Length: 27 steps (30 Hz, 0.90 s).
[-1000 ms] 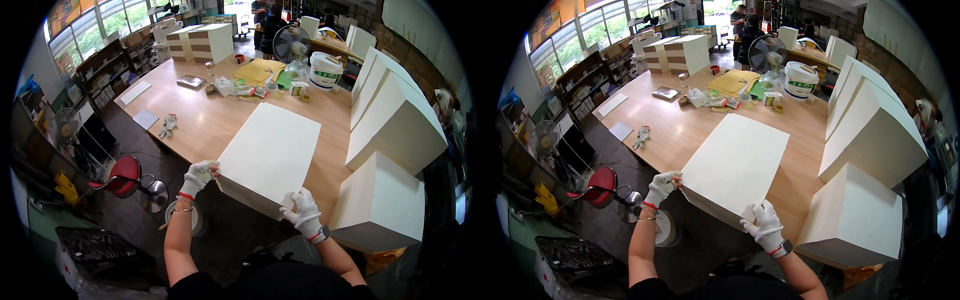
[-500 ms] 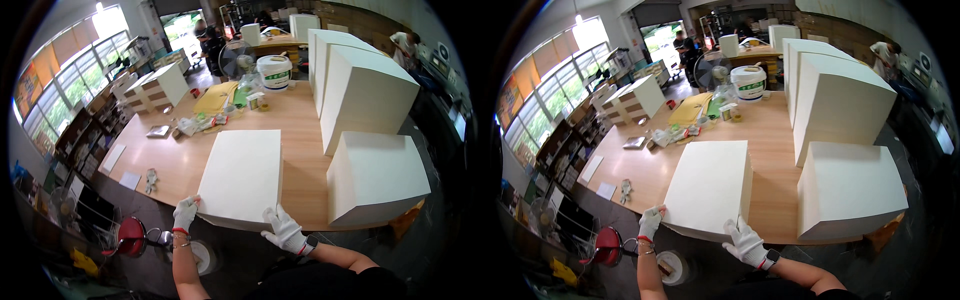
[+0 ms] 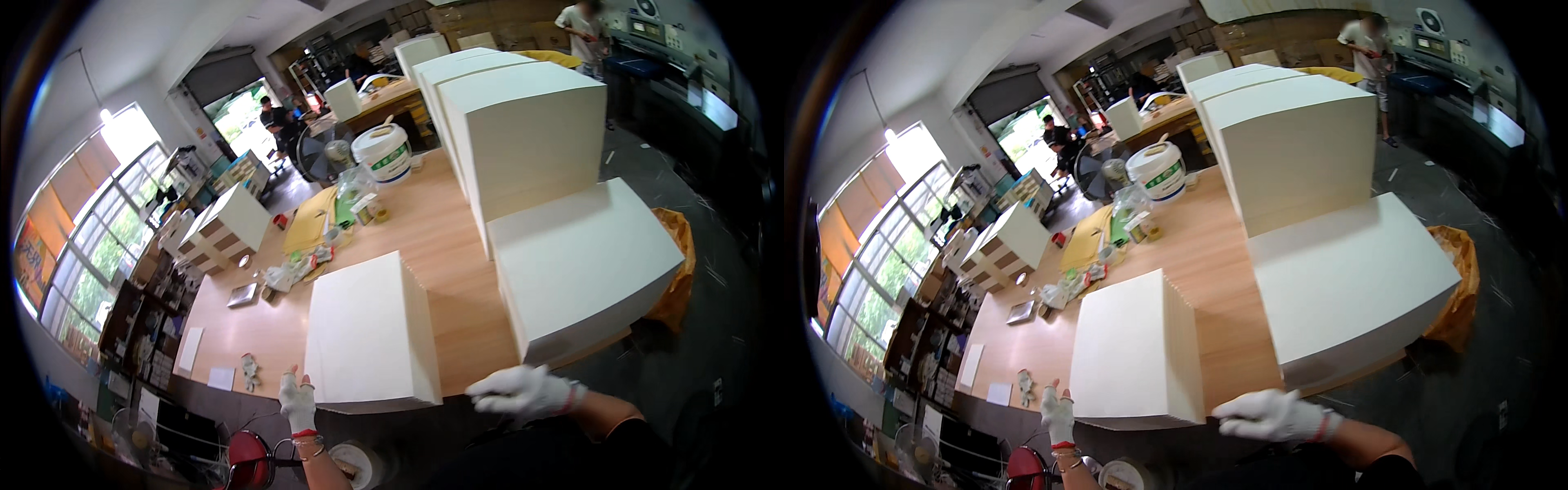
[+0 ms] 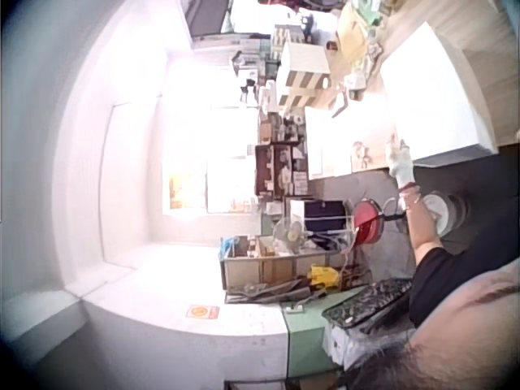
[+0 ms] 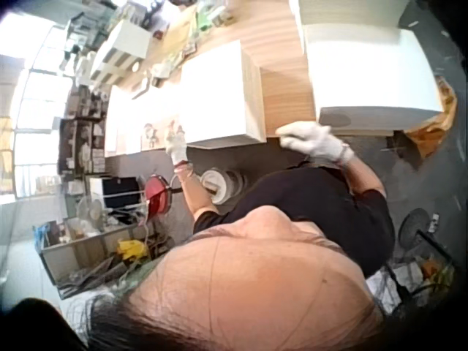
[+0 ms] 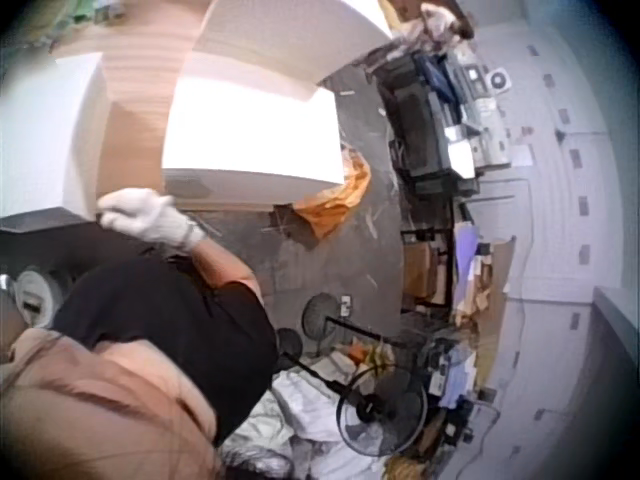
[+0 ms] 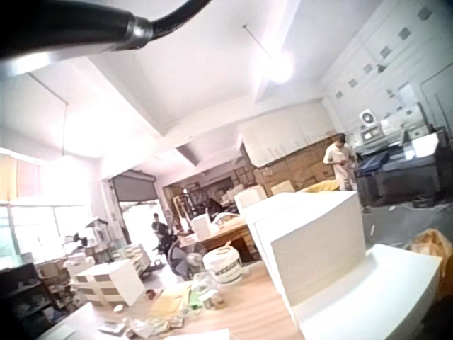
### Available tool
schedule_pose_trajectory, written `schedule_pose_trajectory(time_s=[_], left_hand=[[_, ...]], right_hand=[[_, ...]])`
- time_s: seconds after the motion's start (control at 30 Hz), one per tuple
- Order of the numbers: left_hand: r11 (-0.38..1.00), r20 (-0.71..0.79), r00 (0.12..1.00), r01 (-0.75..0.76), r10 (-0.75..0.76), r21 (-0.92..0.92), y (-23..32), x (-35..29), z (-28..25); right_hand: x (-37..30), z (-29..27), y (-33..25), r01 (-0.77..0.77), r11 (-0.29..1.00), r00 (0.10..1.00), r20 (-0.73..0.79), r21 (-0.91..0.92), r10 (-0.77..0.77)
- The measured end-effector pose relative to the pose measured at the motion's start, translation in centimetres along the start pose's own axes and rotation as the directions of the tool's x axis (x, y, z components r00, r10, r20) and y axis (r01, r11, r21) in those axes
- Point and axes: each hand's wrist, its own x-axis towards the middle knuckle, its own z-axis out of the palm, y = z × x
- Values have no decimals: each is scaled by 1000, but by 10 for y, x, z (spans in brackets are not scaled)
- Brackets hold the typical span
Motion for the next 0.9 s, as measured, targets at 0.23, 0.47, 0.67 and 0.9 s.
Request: schedule_pose_trajectory(time_s=[0.23, 0.47, 0.67, 0.9], left_hand=[[571, 15, 645, -666, 764, -481, 244, -33, 14], [117, 143, 23, -709, 989, -695, 462, -97, 67], [300, 462, -15, -742, 887, -600, 543, -138, 131], [184, 187, 56, -594, 981, -783, 543, -142, 163]], right_hand=[[-150, -188, -14, -490, 596, 245, -757, -636, -606], [-220, -252, -3, -709, 612, 355, -927, -352, -121], [-173, -261, -52, -454, 398, 581, -604, -797, -546], [-162, -284, -28, -318, 131, 597, -306, -939, -742]])
